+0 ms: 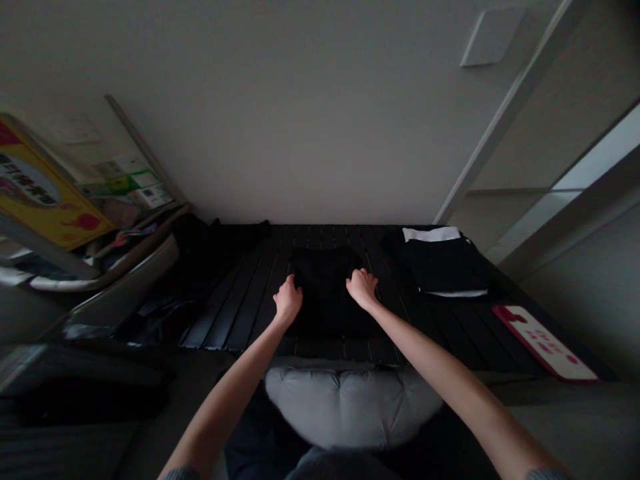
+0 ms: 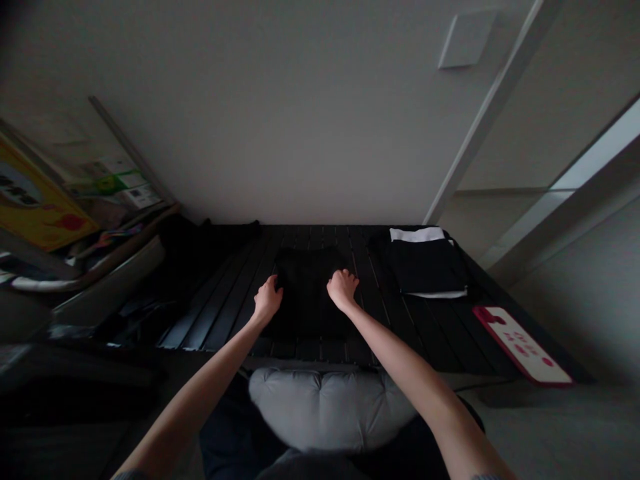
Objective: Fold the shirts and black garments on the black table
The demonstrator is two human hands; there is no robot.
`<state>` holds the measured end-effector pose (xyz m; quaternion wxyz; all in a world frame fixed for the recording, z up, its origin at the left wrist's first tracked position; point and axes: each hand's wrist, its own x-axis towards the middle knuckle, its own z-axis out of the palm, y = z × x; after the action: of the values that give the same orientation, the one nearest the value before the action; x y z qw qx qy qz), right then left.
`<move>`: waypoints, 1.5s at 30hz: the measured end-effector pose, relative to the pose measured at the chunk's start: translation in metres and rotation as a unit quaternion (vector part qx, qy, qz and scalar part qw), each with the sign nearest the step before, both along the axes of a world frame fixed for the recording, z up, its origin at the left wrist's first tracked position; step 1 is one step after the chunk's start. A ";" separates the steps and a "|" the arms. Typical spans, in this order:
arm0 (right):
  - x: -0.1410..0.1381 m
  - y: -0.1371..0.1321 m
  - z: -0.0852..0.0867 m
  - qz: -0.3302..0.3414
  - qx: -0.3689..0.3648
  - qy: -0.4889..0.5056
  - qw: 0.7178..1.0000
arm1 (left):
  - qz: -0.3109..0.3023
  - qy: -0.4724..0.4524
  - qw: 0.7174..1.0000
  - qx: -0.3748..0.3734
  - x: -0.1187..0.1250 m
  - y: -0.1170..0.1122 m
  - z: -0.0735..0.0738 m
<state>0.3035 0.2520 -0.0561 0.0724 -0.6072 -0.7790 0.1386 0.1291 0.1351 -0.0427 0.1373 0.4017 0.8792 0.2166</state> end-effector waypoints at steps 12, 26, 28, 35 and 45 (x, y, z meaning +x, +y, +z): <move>0.034 0.011 0.068 0.097 0.219 -0.019 0.971 | -0.085 -0.058 0.982 0.160 0.078 0.043 0.066; 0.183 0.116 0.132 -0.143 0.449 -0.047 0.881 | -0.365 -0.220 0.864 0.267 0.198 0.162 0.094; 0.182 0.115 0.117 -0.148 0.450 -0.045 0.880 | -0.354 -0.212 0.882 0.227 0.199 0.161 0.084; 0.134 0.069 0.044 0.011 0.304 -0.098 0.948 | -0.248 -0.146 0.954 0.078 0.145 0.119 0.033; 0.056 -0.006 -0.024 0.137 0.253 -0.100 0.953 | -0.065 0.045 0.994 0.073 -0.003 0.030 -0.007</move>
<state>0.3594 0.2459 -0.0805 0.1259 -0.4672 -0.8675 -0.1156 0.1261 0.1651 -0.0499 0.0813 0.4764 0.8383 0.2523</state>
